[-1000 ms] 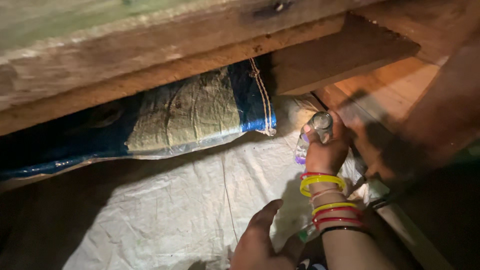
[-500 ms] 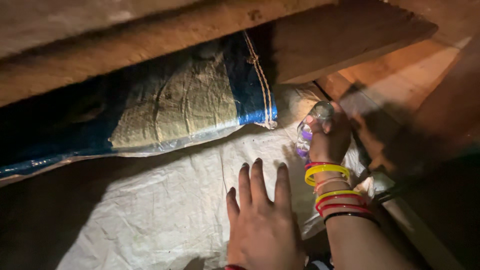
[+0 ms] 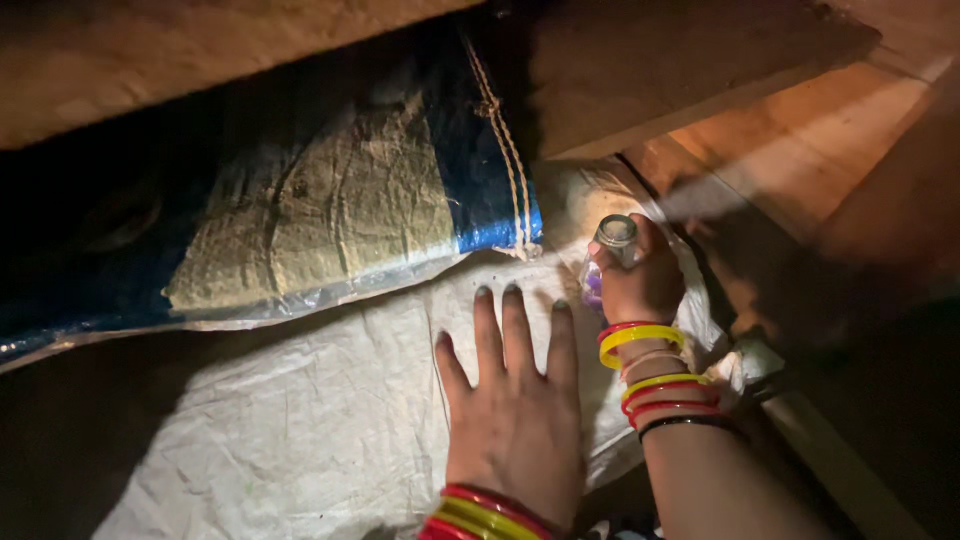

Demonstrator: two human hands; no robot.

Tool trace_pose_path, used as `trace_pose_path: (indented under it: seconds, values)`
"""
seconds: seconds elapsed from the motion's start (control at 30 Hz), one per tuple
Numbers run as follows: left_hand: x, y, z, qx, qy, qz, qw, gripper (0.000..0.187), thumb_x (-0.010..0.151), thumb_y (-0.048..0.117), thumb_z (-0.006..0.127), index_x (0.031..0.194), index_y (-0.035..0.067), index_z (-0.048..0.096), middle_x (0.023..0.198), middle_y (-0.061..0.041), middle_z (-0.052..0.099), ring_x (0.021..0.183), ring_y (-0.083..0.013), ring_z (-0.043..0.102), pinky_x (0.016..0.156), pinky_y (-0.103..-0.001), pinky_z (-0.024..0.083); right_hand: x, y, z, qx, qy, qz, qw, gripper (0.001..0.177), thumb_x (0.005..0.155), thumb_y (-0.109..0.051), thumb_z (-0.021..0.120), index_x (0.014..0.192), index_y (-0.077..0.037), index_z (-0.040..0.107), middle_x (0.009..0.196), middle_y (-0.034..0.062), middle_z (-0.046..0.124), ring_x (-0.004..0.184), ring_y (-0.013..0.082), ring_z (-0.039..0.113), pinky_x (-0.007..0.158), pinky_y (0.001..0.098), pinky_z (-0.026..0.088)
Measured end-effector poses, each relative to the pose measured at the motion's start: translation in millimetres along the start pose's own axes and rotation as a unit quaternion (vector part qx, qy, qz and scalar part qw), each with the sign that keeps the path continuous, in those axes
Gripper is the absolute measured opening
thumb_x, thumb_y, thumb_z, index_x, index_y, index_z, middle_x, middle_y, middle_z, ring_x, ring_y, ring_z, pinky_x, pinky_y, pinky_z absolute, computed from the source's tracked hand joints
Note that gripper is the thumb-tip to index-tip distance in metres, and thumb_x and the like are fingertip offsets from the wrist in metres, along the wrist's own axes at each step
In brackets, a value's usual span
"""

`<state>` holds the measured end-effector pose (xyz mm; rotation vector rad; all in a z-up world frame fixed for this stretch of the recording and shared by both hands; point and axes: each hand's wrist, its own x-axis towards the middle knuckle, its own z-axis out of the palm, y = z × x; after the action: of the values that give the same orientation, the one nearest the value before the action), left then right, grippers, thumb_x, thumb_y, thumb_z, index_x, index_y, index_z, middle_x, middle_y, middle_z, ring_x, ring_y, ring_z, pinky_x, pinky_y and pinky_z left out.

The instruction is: The person sits on the floor and wipes several small glass tumblers with a patterned cloth. They handle each glass individually, wiping the exterior and interior, then place the cleaned glasses on a white sheet on the floor.

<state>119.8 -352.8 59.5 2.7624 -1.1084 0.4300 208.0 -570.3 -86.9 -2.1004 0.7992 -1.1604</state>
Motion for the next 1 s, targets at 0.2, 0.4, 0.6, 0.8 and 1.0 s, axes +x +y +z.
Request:
trace_pose_path:
  seconds: [0.2,0.4,0.6,0.8,1.0]
  values:
    - [14.8,-13.1,-6.3,0.061,0.009,0.038,0.997,0.074,0.081,0.027,0.054,0.150,0.008,0.039,0.155,-0.028,0.035,0.148,-0.0474,0.024,0.110,-0.076,0.020,-3.0,-5.2,-2.4,-0.050,-0.048,0.073,0.995,0.067,0.075,-0.041,0.087,0.134,-0.015,0.065,0.120,0.0129,0.073,0.107,0.0317,0.070,0.090,0.0480,0.051]
    - [18.8,-15.5,-4.7,0.072,-0.004,0.039,0.997,0.076,0.079,0.027,0.054,0.152,0.008,0.038,0.155,-0.029,0.034,0.147,-0.0478,0.024,0.111,-0.077,0.019,-0.2,0.4,0.8,-0.014,-0.043,0.035,0.998,0.064,0.076,-0.038,0.086,0.131,-0.013,0.065,0.118,0.0141,0.073,0.108,0.0331,0.069,0.090,0.0476,0.052]
    - [15.3,-17.1,-2.6,0.070,-0.030,0.027,0.997,0.077,0.079,0.024,0.055,0.151,0.008,0.036,0.156,-0.029,0.031,0.147,-0.0485,0.021,0.109,-0.076,0.018,-3.3,-0.3,-4.2,-0.029,-0.031,0.004,0.999,0.064,0.079,-0.040,0.086,0.133,-0.014,0.063,0.122,0.0161,0.071,0.114,0.0375,0.067,0.094,0.0503,0.052]
    - [-1.8,-26.3,10.4,0.067,-0.008,0.019,0.998,0.086,0.069,0.019,0.055,0.152,0.007,0.036,0.158,-0.030,0.028,0.150,-0.0494,0.017,0.109,-0.079,0.015,-4.2,-21.3,-13.2,-0.083,-0.059,0.079,0.992,0.070,0.076,-0.041,0.086,0.139,-0.023,0.060,0.122,0.0133,0.070,0.113,0.0381,0.064,0.089,0.0608,0.045]
    - [-16.5,-36.4,11.0,0.054,0.010,-0.010,0.998,0.083,0.070,0.016,0.055,0.150,0.010,0.037,0.158,-0.028,0.028,0.151,-0.0481,0.015,0.110,-0.079,0.013,-6.3,-23.4,-17.1,-0.102,-0.062,0.033,0.992,0.067,0.078,-0.038,0.085,0.140,-0.029,0.061,0.126,0.0115,0.070,0.118,0.0385,0.061,0.088,0.0610,0.045]
